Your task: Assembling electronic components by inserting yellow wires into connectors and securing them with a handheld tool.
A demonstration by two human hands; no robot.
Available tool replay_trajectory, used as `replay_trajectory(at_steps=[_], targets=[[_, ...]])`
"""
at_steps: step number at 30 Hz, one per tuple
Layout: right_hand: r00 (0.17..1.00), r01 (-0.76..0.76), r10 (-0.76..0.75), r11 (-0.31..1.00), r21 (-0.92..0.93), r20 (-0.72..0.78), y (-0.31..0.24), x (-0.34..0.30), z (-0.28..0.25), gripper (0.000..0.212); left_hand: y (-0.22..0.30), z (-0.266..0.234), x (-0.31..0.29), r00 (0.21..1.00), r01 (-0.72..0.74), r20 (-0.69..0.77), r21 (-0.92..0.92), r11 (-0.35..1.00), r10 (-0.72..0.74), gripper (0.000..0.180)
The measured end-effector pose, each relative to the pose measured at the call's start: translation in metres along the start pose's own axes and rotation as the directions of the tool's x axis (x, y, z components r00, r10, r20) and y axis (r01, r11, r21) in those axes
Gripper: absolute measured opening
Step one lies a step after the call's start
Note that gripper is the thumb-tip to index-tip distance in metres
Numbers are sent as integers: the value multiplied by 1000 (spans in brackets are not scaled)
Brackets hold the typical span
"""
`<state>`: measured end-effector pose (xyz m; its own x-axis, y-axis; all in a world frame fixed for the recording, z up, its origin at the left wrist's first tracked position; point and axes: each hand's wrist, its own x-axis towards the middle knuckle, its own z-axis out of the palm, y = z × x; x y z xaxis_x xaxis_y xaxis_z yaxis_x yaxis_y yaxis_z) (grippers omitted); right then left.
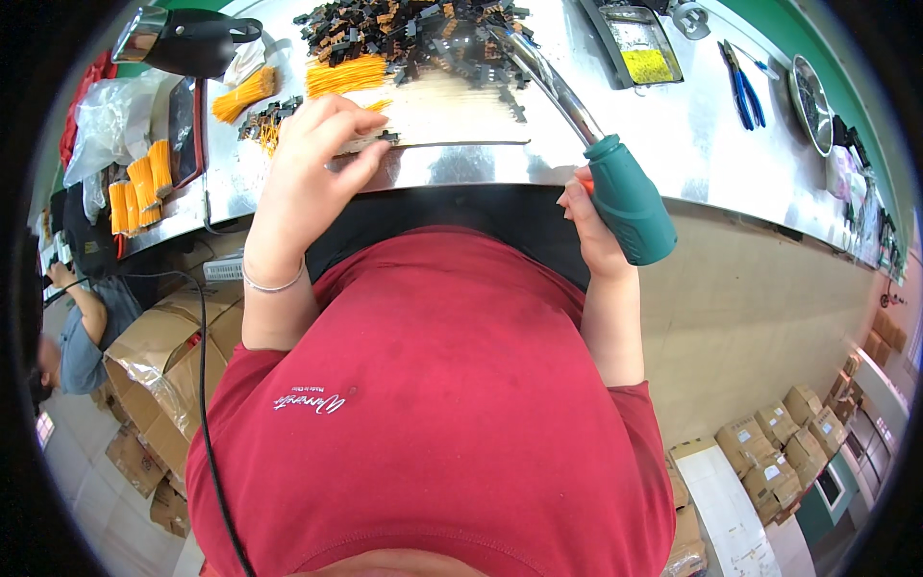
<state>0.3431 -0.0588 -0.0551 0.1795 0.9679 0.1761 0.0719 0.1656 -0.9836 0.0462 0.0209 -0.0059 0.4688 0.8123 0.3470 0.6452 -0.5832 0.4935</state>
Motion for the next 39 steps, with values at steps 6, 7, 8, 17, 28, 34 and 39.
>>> replay_trajectory(at_steps=[6, 7, 8, 17, 28, 34, 39], targets=[[1000, 4, -4, 1000, -25, 4, 4, -1, -1, 14, -11, -3, 6, 994, 30, -105, 166, 986, -13, 14], [1000, 4, -4, 1000, -26, 2, 3, -1, -1, 14, -12, -2, 7, 996, 48, -83, 130, 990, -37, 13], [1000, -1, 1, 1000, -25, 6, 3, -2, -1, 14, -13, -1, 8, 996, 67, -60, 95, 993, -61, 12], [1000, -11, 10, 999, 32, 9, 10, -3, -6, 16, -13, -2, 12, 997, 70, -34, 91, 993, -67, 11], [1000, 0, 0, 1000, -2, 0, 12, -3, -7, 16, -16, 5, 10, 996, 83, -48, 128, 988, -77, 10], [1000, 8, -8, 1000, 11, -1, 12, -3, -6, 15, -13, -1, 9, 996, 62, -75, 93, 994, -55, 7], [1000, 2, -2, 1000, -10, -3, 12, -5, -6, 15, 15, -9, 0, 927, 373, 85, -318, 872, -366, 4]])
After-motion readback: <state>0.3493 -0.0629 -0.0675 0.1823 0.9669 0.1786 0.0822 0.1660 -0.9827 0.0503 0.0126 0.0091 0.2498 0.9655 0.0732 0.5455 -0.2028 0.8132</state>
